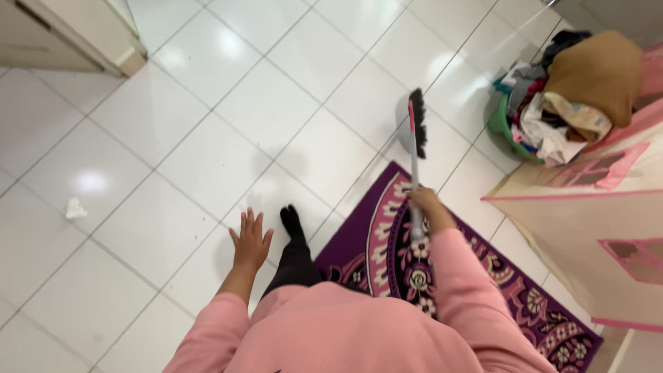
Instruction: The person sweeps the tiled floor using a broom, moving around a patterned rug and under a table, then opens a door and places a pink garment into an orange basket.
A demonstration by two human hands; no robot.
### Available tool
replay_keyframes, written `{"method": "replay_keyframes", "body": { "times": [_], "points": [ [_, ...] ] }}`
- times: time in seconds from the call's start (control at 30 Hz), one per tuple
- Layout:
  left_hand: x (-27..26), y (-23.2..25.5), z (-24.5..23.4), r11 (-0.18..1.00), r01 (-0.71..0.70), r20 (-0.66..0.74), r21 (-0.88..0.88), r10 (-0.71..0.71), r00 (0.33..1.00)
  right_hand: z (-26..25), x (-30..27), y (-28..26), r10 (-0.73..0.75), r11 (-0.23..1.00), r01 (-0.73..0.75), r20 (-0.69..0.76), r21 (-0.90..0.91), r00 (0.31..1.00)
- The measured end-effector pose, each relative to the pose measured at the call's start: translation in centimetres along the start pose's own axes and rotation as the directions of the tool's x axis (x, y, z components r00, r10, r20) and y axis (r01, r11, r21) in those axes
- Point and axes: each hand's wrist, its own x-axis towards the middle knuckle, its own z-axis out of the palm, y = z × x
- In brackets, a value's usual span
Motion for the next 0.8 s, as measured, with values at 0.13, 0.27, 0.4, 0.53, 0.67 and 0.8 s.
{"method": "replay_keyframes", "body": {
  "times": [0.13,0.27,0.4,0.53,0.67,0.8],
  "points": [
    [4.8,-0.8,-2.5,0.998,0.055,-0.006,0.020,-0.054,0.998,6.7,6.0,-9.0,0.123,0.990,-0.122,0.004,-0.077,0.992],
    [9.8,-2.7,-5.7,0.996,0.083,0.013,0.010,-0.083,0.996,14.7,5.4,-12.9,0.207,0.929,-0.090,0.302,-0.360,0.931],
    [14.9,-5.1,-8.7,0.989,0.149,-0.036,0.025,-0.148,0.988,19.8,2.6,-15.1,0.241,0.821,0.191,0.629,-0.539,0.739],
    [19.2,-5.2,-10.8,0.980,0.195,-0.078,-0.039,-0.197,0.977,22.7,3.6,-22.1,0.328,0.879,0.101,0.743,-0.466,0.583],
    [22.5,-2.9,-11.5,0.985,0.165,-0.058,-0.041,-0.167,0.984,21.9,5.6,-27.5,0.282,0.959,-0.176,0.825,-0.223,0.490],
    [25.9,-1.1,-10.8,0.988,0.144,-0.047,-0.050,-0.147,0.988,12.3,7.9,-28.1,-0.012,0.990,0.135,0.952,-0.031,0.306]
  ]
}}
